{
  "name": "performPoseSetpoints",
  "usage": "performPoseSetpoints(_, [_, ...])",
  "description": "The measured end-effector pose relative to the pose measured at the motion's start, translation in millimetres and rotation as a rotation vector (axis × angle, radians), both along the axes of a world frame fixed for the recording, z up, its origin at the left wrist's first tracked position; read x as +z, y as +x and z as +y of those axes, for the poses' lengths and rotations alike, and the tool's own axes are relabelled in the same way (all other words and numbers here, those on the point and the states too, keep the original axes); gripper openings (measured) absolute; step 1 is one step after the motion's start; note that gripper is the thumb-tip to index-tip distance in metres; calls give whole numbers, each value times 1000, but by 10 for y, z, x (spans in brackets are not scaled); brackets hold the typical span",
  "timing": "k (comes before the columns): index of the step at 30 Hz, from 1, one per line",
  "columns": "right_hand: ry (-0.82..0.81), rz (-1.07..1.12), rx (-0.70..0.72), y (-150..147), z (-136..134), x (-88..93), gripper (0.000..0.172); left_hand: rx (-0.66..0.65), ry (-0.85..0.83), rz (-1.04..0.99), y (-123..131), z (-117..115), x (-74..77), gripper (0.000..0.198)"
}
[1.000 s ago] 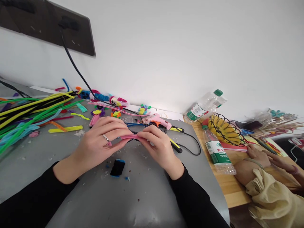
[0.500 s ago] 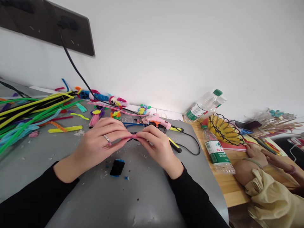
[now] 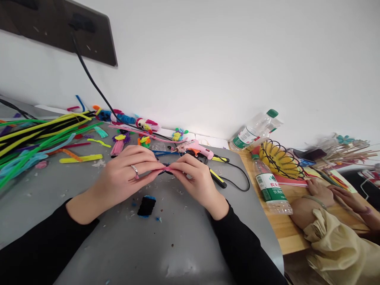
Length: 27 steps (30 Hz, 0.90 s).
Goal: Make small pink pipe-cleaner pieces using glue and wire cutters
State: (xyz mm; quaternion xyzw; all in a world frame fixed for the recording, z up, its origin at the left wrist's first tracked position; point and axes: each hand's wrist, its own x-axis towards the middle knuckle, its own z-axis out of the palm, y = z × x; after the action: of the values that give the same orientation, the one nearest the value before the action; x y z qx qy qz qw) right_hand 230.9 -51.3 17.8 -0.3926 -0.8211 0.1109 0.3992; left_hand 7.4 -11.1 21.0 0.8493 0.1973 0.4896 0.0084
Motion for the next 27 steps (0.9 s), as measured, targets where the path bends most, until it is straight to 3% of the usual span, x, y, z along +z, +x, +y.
performPoseSetpoints(27, [-45,41,-2,4,8,7,20,-1,-32,18,-24,6,7,15])
